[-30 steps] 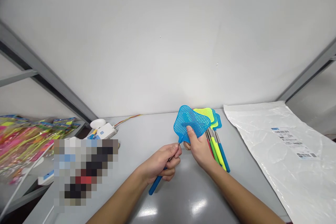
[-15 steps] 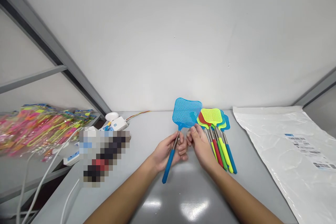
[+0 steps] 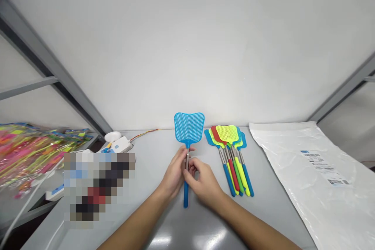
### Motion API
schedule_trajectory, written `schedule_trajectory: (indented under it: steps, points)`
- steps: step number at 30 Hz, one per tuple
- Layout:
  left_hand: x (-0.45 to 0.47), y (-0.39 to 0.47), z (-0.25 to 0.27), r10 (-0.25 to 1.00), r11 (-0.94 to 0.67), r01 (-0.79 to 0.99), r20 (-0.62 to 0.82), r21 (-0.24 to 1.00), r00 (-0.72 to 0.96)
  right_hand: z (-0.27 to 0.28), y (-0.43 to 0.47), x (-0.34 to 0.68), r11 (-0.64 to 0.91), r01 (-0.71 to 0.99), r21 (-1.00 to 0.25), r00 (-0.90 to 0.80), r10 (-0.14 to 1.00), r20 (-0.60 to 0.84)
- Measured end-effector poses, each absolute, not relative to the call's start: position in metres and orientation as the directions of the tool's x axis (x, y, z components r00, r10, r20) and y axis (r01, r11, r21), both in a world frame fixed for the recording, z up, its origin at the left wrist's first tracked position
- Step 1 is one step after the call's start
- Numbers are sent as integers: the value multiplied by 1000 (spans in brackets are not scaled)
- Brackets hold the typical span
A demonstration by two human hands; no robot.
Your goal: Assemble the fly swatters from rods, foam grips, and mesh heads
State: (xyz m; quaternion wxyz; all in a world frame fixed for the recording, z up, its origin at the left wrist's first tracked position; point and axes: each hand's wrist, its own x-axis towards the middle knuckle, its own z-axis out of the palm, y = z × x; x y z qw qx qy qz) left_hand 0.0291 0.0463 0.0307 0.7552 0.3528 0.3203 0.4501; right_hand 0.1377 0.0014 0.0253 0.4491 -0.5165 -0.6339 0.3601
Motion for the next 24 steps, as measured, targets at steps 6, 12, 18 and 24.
schedule_trajectory:
  steps: [6, 12, 18, 24]
  points:
    - [19, 63, 26, 894, 279, -426, -71, 861, 443, 21, -2, 135, 143, 277, -950, -95, 988, 121]
    - [11, 74, 29, 934, 188, -453, -16, 872, 357, 25, 2, 135, 76, 209, -975, -110, 992, 54]
    - [4, 82, 41, 960, 156, -554, 6, 818, 280, 32, 1, 136, 69, 226, -972, -184, 983, 28]
    - [-19, 104, 51, 996, 45, -694, 17, 719, 83, 46, -5, 148, 87, 316, -945, -362, 931, -35]
